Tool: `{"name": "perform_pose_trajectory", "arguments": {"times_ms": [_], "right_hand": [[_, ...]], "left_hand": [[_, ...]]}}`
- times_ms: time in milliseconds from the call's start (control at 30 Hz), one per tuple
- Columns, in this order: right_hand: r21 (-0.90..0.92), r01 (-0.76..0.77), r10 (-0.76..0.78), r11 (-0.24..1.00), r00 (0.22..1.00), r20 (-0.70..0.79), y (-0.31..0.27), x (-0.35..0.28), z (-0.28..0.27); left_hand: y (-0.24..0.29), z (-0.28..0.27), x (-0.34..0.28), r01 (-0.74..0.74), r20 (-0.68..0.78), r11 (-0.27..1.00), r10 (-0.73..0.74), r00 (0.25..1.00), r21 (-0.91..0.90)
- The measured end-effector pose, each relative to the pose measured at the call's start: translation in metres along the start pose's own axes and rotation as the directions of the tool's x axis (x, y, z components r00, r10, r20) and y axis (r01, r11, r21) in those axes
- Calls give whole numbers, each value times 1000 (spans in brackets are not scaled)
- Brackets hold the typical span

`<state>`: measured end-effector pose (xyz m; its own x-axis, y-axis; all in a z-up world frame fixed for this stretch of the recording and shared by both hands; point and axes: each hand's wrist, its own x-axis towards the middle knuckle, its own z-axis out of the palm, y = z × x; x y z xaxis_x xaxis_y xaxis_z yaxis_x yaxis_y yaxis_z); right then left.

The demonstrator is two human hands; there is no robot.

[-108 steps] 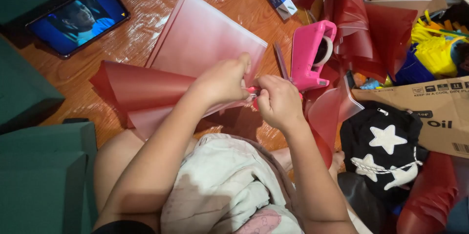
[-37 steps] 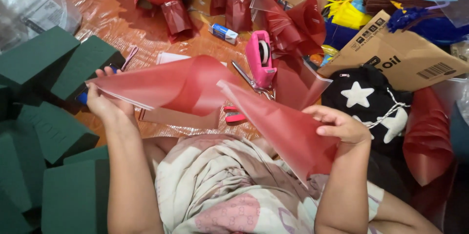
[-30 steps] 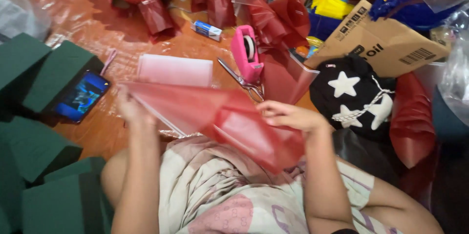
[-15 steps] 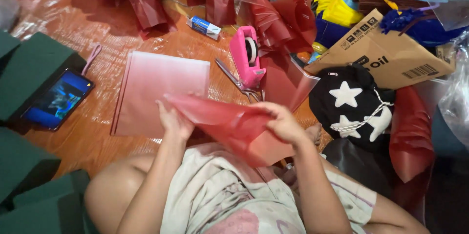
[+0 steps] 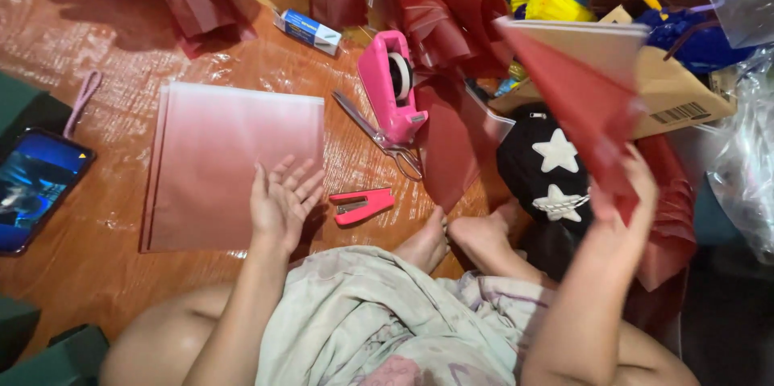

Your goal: Folding and stapling plastic sheets to prepare decorative wrappers for flower bouquets.

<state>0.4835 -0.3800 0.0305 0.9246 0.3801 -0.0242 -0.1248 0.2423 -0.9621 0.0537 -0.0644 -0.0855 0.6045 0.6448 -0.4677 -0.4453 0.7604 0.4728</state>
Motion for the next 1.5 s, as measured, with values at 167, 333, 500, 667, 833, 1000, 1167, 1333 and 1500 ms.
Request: {"name": "perform_pose_trajectory", "arguments": {"times_ms": [167,333,500,667,833,1000,1167,1333,1500], "right_hand": [[291,-110,149,950,983,-112,34,44,57],[-64,-139,134,988,988,-78,63,126,152],[-906,92,-199,414,980,8,69,152,160],[-775,549,-697,311,687,207,66,37,94],[-918,373,62,-137,928,367,132,-85,-50],[-965,98,606,-242,792,-71,134,-133,-67],[-868,446,504,-220,814,290,54,-270,40],[-581,804,104,-125,593,798,116,-319,81],[-383,923,141,21,377,915,196,-304,124]], "left_hand": [[-2,-17,10,-6,-33,999,7,999,31],[-7,-23,15,3,-41,997,0,999,83],[-8,-26,11,-51,-11,955,57,998,292],[0,-17,-11,-172,74,798,159,984,577],[-3,74,-130,-94,161,486,-98,982,869],[-40,1,-163,-179,-56,-317,-610,790,931],[-27,18,-237,-118,-111,-391,-515,850,913],[-19,43,-293,-161,-188,-638,-443,876,753],[-25,10,-298,-192,-131,-676,-396,909,711]]}}
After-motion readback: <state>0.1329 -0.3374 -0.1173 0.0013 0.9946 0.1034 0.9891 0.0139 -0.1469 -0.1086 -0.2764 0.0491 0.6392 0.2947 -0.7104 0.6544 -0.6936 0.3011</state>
